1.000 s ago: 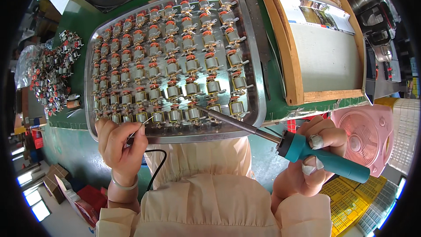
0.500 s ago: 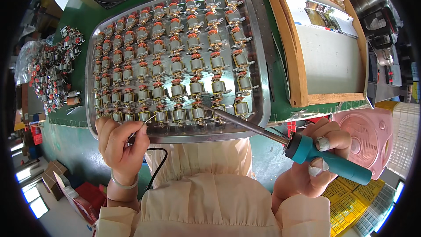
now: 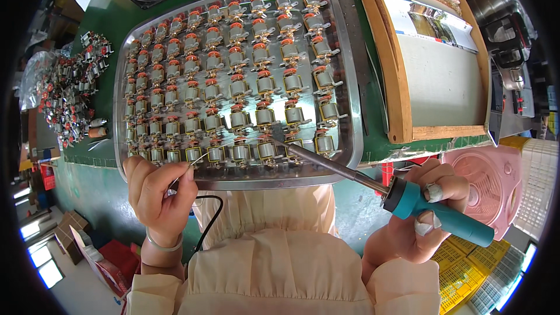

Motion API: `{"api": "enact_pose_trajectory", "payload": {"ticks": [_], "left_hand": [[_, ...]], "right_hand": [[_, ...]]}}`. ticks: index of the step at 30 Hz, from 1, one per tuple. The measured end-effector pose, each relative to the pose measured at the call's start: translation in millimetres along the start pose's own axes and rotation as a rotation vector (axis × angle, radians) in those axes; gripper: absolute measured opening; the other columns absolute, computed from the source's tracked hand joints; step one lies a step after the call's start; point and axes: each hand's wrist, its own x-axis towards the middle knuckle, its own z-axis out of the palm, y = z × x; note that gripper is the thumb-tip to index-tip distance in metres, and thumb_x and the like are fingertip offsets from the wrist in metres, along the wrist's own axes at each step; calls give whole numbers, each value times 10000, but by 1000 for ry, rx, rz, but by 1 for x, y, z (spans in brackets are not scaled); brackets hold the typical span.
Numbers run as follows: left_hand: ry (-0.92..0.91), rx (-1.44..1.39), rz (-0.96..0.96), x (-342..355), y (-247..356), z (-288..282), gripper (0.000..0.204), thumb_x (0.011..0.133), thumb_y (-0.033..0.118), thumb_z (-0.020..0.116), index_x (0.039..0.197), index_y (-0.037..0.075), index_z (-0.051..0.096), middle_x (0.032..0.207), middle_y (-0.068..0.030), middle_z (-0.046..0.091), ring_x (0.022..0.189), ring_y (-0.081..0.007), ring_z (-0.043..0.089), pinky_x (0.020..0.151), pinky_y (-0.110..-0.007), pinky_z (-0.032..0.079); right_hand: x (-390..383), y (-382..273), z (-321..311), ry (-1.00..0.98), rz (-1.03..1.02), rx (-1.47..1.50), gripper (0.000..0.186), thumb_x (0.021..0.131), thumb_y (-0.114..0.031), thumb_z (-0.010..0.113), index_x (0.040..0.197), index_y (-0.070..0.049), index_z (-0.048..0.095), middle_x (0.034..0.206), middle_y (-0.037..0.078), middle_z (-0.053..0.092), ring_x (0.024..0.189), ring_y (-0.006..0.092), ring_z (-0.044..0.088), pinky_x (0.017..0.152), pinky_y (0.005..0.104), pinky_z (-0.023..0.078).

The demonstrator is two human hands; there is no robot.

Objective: Soldering metal leads onto small electric motors arranged in a tray.

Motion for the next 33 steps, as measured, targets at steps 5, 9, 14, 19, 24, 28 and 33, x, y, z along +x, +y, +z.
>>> {"api": "enact_pose_trajectory", "payload": {"ticks": [5,9,14,19,24,28,33], "left_hand": [[-10,-7,-4,0,0,-2,254,539,12,650,753,111,555,559,4,354,510,-180,342,510,-290,271],[-39,10,-31,-3,-3,-9,247,542,8,653,747,103,555,571,-4,361,521,-188,348,511,-296,287],[-31,51,-67,-9,-11,-19,129,632,16,624,723,51,539,575,-17,430,531,-162,346,495,-274,267],[-31,45,-86,-8,-9,-17,243,537,2,652,736,100,552,580,-8,377,537,-192,362,515,-298,302],[-16,39,-42,-9,-11,-13,257,528,0,643,739,109,545,551,9,363,494,-177,341,507,-291,279],[-22,32,-36,-7,-11,-13,264,521,-2,638,740,111,546,547,10,362,495,-175,342,505,-290,273],[-21,23,-26,-8,-11,-13,276,515,-4,636,748,113,547,548,9,361,494,-175,340,506,-289,271]], "right_hand": [[-1,1,-1,13,3,10,231,736,-216,481,775,-9,385,646,86,394,566,162,367,516,258,321],[-1,1,1,25,-8,-11,244,731,-226,494,774,-11,388,645,86,397,569,161,377,515,252,322],[-3,1,11,-19,1,-39,261,710,-234,519,770,-14,392,639,83,398,560,154,383,504,244,325],[-2,1,20,10,43,-60,296,681,-261,551,761,-17,404,629,73,402,539,145,388,499,237,327],[-3,5,21,6,27,-76,299,680,-272,548,762,-21,407,629,70,404,542,142,391,498,234,326],[-2,3,22,10,52,-105,301,689,-285,537,757,-23,406,626,70,404,543,142,394,501,236,324],[-2,5,20,-23,30,-97,296,700,-281,528,760,-19,404,628,73,403,546,146,393,505,242,322]]}}
